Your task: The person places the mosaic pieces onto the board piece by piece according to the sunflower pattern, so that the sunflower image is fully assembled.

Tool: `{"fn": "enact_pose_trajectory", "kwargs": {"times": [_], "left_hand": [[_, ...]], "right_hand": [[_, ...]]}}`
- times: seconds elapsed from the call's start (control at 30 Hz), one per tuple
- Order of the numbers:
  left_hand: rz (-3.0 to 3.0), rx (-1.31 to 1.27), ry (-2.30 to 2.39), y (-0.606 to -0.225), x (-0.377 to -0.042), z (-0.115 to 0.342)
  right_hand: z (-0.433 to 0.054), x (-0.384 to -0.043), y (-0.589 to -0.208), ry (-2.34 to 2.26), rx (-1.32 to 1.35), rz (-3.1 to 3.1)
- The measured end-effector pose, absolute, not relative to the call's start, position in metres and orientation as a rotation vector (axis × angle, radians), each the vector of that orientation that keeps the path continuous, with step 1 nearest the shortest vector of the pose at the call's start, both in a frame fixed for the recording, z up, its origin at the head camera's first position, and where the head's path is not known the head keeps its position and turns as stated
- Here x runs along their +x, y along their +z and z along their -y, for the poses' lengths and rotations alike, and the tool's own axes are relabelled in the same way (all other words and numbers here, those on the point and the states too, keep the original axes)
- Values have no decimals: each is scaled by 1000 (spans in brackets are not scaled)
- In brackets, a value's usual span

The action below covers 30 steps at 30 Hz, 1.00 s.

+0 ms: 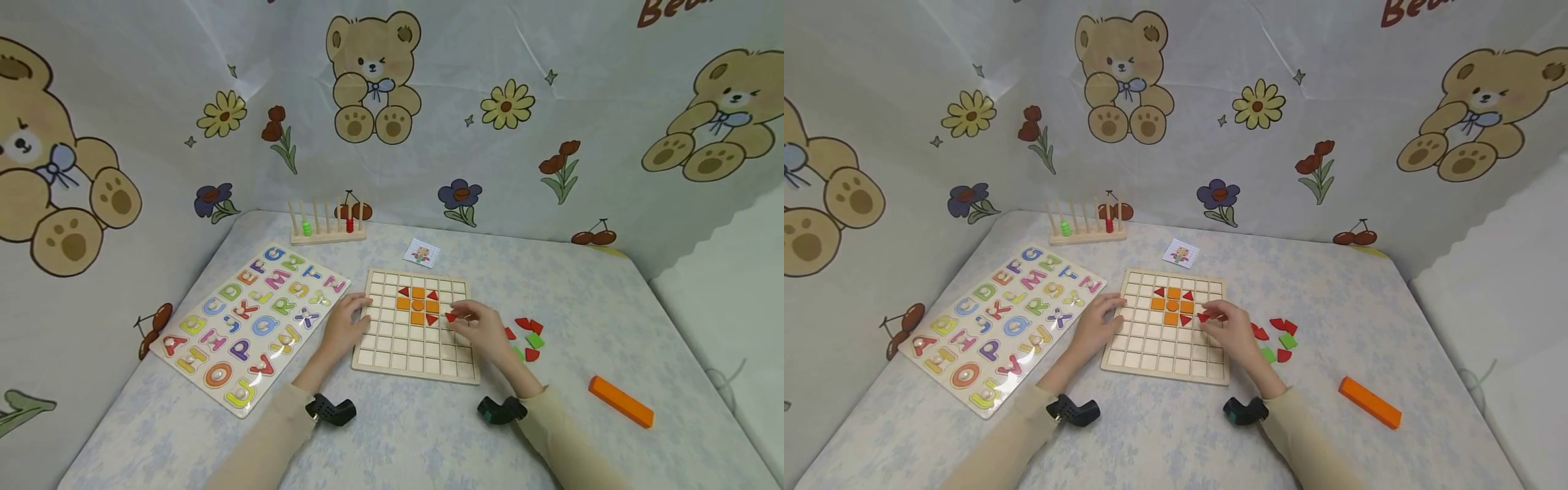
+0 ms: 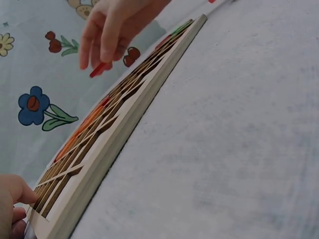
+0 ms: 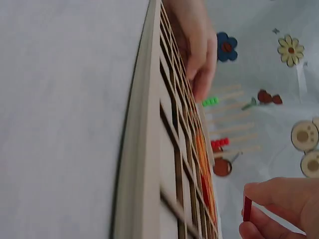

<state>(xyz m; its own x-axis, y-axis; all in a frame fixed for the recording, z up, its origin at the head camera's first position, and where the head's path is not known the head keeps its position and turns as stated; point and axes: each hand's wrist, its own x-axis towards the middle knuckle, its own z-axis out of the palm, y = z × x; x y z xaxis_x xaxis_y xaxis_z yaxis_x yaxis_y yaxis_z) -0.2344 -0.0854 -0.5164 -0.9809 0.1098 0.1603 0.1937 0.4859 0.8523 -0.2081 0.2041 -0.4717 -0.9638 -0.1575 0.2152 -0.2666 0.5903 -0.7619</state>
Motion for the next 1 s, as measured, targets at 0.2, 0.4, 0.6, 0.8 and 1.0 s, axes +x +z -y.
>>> {"fn": "enact_pose_trajectory", "kwargs": {"times": [0.2,0.4,0.6,0.8,1.0], "left_hand": [[2629,-262,-1539,-516,-235,86],[2633,-268,-1529,-517,-235,85],[2613,-279,-1494,-515,-234,86],[2614,-281,-1496,-514,-234,87],[2599,-290,-1525,-515,-233,86]], "right_hand": [[-150,-224,-475,1375,505,2720],[-130,-231,-482,1345,477,2760],[-125,-233,-486,1338,497,2745],[-122,-235,-490,1303,497,2725],[-124,-235,-491,1311,516,2710]]}}
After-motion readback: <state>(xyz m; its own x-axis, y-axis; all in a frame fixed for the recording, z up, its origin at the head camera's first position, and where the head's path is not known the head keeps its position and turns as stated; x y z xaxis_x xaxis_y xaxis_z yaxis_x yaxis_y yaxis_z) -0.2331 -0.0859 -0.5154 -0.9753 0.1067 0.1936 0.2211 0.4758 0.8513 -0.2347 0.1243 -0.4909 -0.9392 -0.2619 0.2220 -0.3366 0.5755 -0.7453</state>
